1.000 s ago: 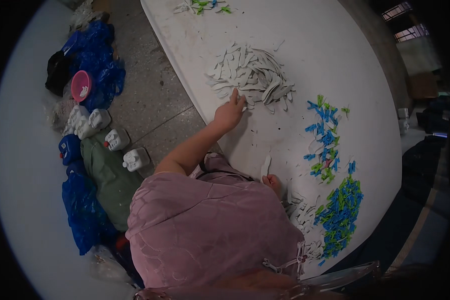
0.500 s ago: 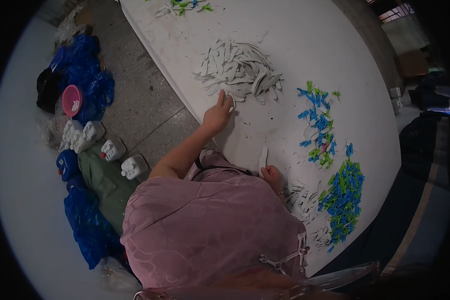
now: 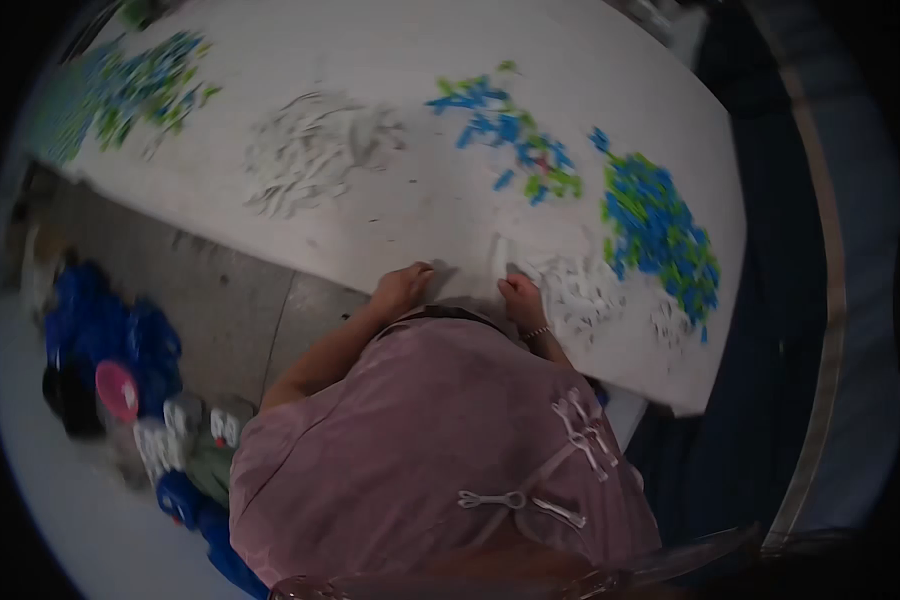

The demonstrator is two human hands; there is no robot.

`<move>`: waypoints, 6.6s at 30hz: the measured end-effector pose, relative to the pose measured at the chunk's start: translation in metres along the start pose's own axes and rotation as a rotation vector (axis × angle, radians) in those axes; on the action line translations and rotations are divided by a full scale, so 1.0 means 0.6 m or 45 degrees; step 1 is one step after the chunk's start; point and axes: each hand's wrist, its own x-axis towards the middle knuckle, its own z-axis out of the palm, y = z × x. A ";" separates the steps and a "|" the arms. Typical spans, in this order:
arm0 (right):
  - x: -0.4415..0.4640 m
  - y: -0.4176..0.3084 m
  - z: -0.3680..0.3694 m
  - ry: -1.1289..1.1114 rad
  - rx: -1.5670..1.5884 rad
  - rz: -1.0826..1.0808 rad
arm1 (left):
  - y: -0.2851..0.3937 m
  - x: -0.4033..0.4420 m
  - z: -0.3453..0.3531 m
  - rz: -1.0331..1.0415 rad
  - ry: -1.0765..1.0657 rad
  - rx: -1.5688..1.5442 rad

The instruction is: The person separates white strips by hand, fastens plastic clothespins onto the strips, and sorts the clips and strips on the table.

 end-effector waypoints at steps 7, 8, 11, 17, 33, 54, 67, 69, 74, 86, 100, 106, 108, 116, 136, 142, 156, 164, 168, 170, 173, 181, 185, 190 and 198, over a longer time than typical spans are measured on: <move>-0.109 -0.009 -0.151 0.206 0.441 0.116 | -0.006 0.016 0.039 0.028 0.200 -0.073; -0.115 0.000 -0.173 0.263 0.499 0.100 | -0.027 0.021 0.043 0.033 0.129 -0.195; -0.136 0.024 -0.291 0.522 0.535 0.177 | -0.007 0.029 0.059 -0.150 -0.093 -0.334; -0.121 0.044 -0.542 1.031 0.629 0.214 | 0.155 0.035 0.085 -0.298 -0.327 -0.611; -0.114 -0.133 -0.207 -0.571 0.211 -0.213 | 0.340 0.038 0.169 -0.181 -0.106 -2.160; -0.136 -0.118 -0.275 -0.814 0.607 0.052 | 0.358 0.001 0.191 -0.207 0.008 -1.861; -0.141 -0.132 -0.258 -0.684 0.418 -0.205 | 0.344 0.012 0.171 -0.197 -0.056 -1.945; -0.142 -0.140 -0.252 -0.603 0.486 -0.160 | 0.341 0.016 0.161 -0.189 -0.083 -1.951; -0.124 -0.146 -0.229 -0.438 0.617 -0.092 | 0.320 0.033 0.127 -0.258 -0.136 -1.790; -0.091 -0.168 -0.155 -0.011 0.678 -0.008 | 0.243 0.095 0.069 -0.580 -0.489 -1.329; -0.093 -0.008 -0.438 1.233 0.562 0.468 | 0.096 0.301 0.009 0.063 0.073 0.108; 0.006 -0.011 -0.143 0.290 -0.337 -0.388 | 0.172 0.361 0.037 0.623 0.100 0.501; 0.021 -0.056 -0.068 0.118 -0.525 -0.381 | 0.174 0.371 0.043 0.673 0.119 0.511; 0.056 -0.092 -0.022 -0.307 -0.668 -0.560 | 0.085 0.273 0.034 0.353 0.450 0.457; 0.240 -0.207 -0.095 0.122 -1.495 -0.705 | 0.076 0.260 0.038 0.191 0.455 0.707; 0.301 -0.178 -0.093 0.263 -1.408 -0.760 | 0.074 0.259 0.038 0.180 0.445 0.722; 0.265 -0.155 -0.167 0.214 -0.245 -0.482 | 0.064 0.248 0.038 0.198 0.457 0.674; 0.147 -0.190 -0.151 -0.232 1.188 -0.118 | 0.168 0.251 0.068 -0.066 0.099 -0.944; 0.104 -0.217 -0.129 -0.284 1.255 -0.151 | 0.251 0.220 0.044 -0.162 -0.142 -1.248; 0.100 -0.209 -0.135 -0.259 1.110 -0.196 | 0.255 0.213 0.036 -0.093 -0.182 -0.900; 0.079 -0.223 -0.121 -0.110 1.022 -0.234 | 0.281 0.197 0.047 -0.190 -0.078 -0.817; 0.049 -0.211 -0.082 0.147 0.783 -0.454 | 0.258 0.174 0.089 -0.206 -0.060 -1.231; 0.029 -0.218 -0.084 0.263 0.562 -0.558 | 0.263 0.163 0.085 -0.162 -0.091 -1.180; 0.019 -0.220 -0.107 0.087 0.388 -0.449 | 0.303 0.142 0.061 -0.303 -0.163 -1.284; -0.012 -0.222 -0.102 0.281 -0.212 -1.268 | 0.284 0.150 0.084 -0.358 -0.076 -1.149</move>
